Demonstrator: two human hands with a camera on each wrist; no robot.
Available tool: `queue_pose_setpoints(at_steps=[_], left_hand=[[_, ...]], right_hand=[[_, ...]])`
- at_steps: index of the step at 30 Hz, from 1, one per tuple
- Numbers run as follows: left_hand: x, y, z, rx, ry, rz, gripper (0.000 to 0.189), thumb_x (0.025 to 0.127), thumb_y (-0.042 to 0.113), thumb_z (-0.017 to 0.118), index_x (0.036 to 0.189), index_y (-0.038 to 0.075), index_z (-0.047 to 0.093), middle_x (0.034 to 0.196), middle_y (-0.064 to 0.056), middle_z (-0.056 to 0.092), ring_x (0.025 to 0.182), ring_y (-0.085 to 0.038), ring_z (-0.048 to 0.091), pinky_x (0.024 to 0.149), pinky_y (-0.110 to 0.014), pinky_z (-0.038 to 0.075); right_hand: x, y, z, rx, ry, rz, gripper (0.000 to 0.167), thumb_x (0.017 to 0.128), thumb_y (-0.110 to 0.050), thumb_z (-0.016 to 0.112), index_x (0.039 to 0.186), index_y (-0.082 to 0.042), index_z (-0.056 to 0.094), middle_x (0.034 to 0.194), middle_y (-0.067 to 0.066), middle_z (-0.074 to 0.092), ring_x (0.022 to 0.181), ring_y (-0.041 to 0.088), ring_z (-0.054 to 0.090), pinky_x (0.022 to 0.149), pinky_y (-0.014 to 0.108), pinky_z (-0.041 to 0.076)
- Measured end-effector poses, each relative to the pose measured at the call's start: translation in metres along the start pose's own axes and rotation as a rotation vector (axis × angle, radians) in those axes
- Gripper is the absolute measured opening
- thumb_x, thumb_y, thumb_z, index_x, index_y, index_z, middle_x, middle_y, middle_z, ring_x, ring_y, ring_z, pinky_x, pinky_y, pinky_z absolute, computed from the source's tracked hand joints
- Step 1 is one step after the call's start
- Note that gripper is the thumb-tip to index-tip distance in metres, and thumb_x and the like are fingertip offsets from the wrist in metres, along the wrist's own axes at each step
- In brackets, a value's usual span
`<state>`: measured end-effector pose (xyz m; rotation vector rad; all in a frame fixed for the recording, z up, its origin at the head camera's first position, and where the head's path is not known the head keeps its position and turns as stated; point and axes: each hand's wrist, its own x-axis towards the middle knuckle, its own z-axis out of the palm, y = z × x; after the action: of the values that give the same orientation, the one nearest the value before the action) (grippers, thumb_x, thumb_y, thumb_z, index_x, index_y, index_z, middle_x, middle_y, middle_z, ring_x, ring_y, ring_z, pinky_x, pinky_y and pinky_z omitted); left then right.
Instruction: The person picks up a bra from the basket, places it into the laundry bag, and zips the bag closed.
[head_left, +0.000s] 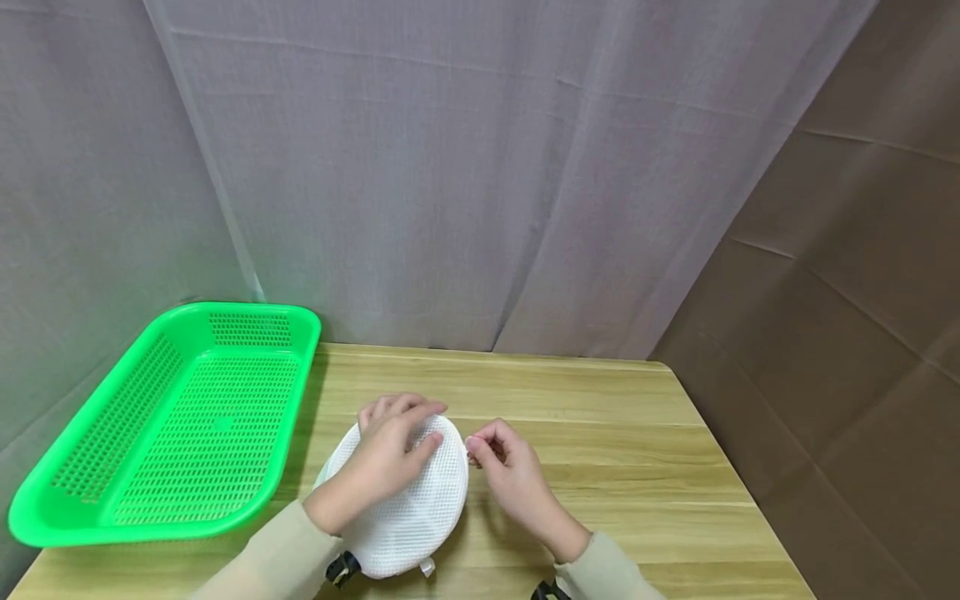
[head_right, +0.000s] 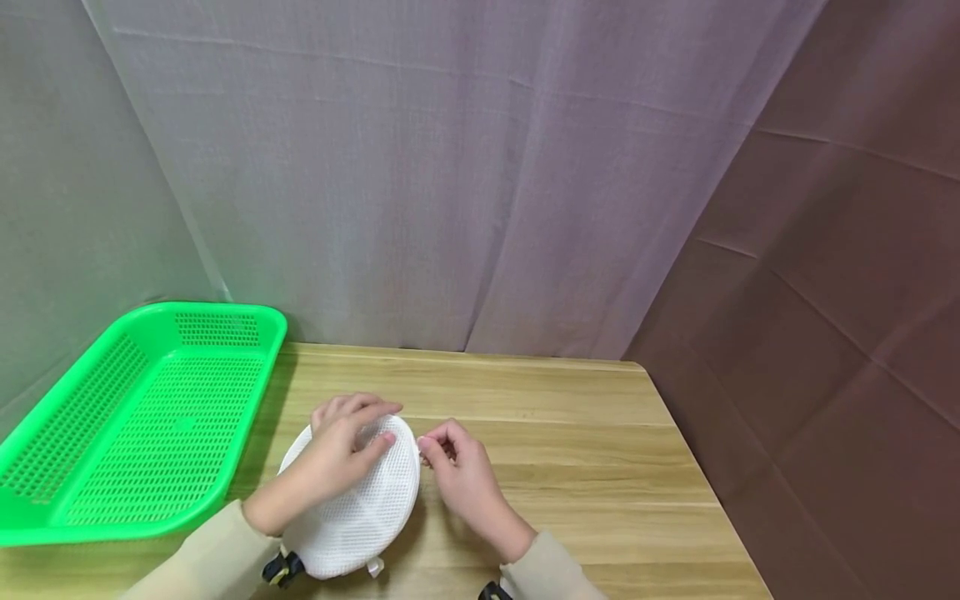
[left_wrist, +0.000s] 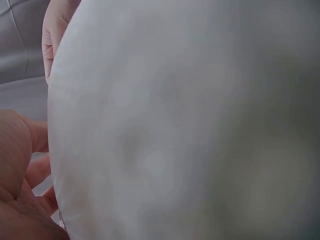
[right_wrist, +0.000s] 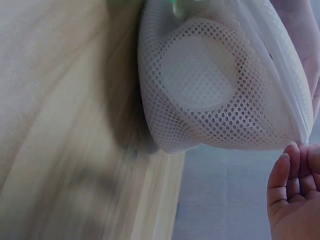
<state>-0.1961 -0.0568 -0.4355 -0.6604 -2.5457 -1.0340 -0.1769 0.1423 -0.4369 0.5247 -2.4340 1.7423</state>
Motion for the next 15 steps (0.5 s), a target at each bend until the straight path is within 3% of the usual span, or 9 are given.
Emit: queue_pose_setpoints(at_steps=[2, 6, 15], left_hand=[[0.0003, -0.0004, 0.0, -0.009, 0.007, -0.005, 0.032, 0.086, 0.021, 0.072, 0.117, 0.016, 0.068, 0.116, -0.002, 0.06, 0.106, -0.024, 0.046, 0.097, -0.051, 0.019], [0.0011, -0.0019, 0.0015, -0.033, 0.04, -0.026, 0.017, 0.086, 0.017, 0.073, 0.103, 0.018, 0.072, 0.105, 0.002, 0.061, 0.101, -0.022, 0.047, 0.095, -0.049, 0.02], [0.0019, -0.0028, 0.0022, -0.081, 0.067, -0.086, 0.01, 0.087, 0.012, 0.072, 0.094, 0.018, 0.07, 0.1, 0.004, 0.061, 0.102, -0.02, 0.048, 0.099, -0.048, 0.018]], right_hand=[[-0.0005, -0.0116, -0.0012, 0.001, -0.007, 0.008, 0.005, 0.094, -0.001, 0.059, 0.09, 0.0, 0.06, 0.086, 0.013, 0.063, 0.082, 0.034, 0.061, 0.073, 0.038, 0.054], [-0.0012, -0.0125, -0.0014, 0.022, -0.015, 0.007, 0.004, 0.094, 0.0, 0.058, 0.09, 0.002, 0.06, 0.087, 0.016, 0.062, 0.083, 0.042, 0.059, 0.074, 0.043, 0.053], [-0.0024, -0.0128, 0.0011, -0.004, -0.024, -0.004, 0.007, 0.094, 0.0, 0.059, 0.092, 0.003, 0.064, 0.082, 0.009, 0.063, 0.076, 0.01, 0.058, 0.071, 0.038, 0.053]])
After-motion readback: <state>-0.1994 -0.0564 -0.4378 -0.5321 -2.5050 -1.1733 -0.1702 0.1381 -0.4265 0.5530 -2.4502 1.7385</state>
